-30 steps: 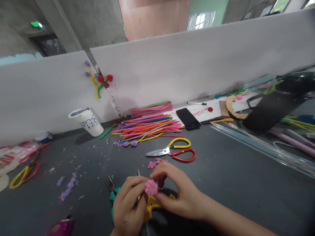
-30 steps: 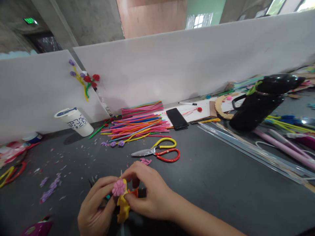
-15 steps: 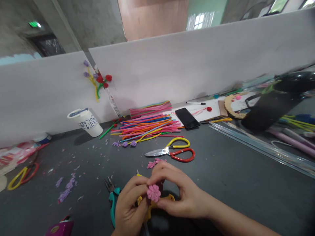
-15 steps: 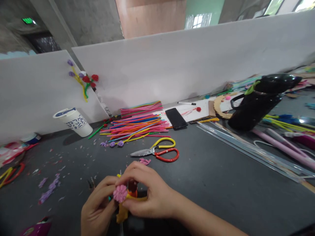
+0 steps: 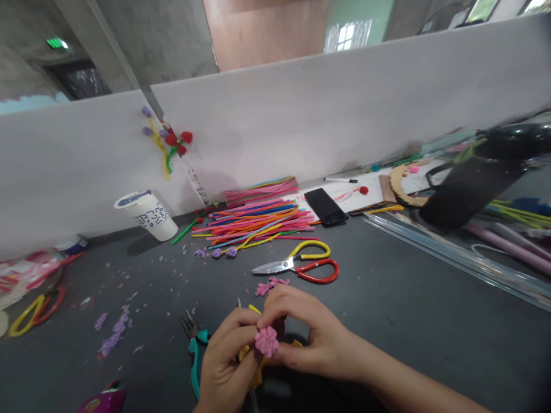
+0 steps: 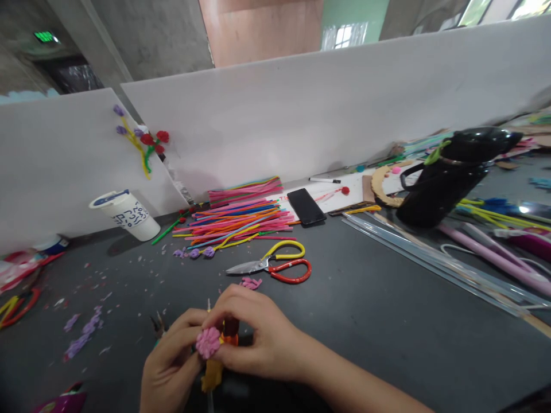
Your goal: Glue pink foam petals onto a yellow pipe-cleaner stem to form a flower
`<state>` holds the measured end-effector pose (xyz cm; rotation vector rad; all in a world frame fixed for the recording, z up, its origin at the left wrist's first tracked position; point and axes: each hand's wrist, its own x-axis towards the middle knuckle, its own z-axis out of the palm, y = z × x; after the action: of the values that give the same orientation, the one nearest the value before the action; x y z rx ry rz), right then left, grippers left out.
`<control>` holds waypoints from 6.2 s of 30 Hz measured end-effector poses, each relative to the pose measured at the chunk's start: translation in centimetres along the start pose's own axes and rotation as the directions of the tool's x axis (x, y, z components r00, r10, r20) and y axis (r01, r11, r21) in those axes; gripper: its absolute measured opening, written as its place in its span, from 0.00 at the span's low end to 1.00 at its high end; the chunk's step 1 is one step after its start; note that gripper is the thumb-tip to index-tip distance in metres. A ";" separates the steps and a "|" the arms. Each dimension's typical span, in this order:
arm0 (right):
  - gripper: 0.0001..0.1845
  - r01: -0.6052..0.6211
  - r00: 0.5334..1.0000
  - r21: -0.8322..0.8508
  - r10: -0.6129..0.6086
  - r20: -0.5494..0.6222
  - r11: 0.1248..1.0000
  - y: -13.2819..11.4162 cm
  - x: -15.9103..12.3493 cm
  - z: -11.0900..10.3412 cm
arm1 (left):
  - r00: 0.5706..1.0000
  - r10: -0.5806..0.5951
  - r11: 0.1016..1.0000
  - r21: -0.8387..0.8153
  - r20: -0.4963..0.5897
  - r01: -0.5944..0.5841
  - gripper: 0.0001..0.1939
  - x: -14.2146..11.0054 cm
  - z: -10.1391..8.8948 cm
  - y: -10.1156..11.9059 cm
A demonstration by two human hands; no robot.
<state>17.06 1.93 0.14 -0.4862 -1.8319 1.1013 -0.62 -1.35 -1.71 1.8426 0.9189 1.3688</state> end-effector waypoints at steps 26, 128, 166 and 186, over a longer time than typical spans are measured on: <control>0.14 -0.295 0.950 -0.071 0.284 -0.132 0.953 0.9 0.1 0.9 | 0.905 -0.386 0.922 -0.095 -0.179 0.374 0.02 0.5 0.8 0.5; 0.18 -0.586 0.737 0.627 0.660 0.149 0.513 2.2 0.2 1.4 | 0.698 -0.714 0.581 -0.512 0.054 0.633 0.21 0.8 0.6 0.2; 0.11 -0.575 0.818 -0.308 0.544 -0.187 0.758 1.6 0.3 0.7 | 0.723 -0.599 0.801 -0.277 -0.343 0.532 0.14 1.9 -1.9 -0.2; 0.15 -0.554 0.710 0.523 0.696 -0.110 0.648 1.1 0.4 1.5 | 0.641 -0.767 0.495 -0.625 0.011 0.603 0.13 1.2 1.6 0.7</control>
<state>15.50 2.06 -0.90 -1.0001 -1.0625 1.7668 1.26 -0.90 -0.96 0.6580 1.0624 1.1705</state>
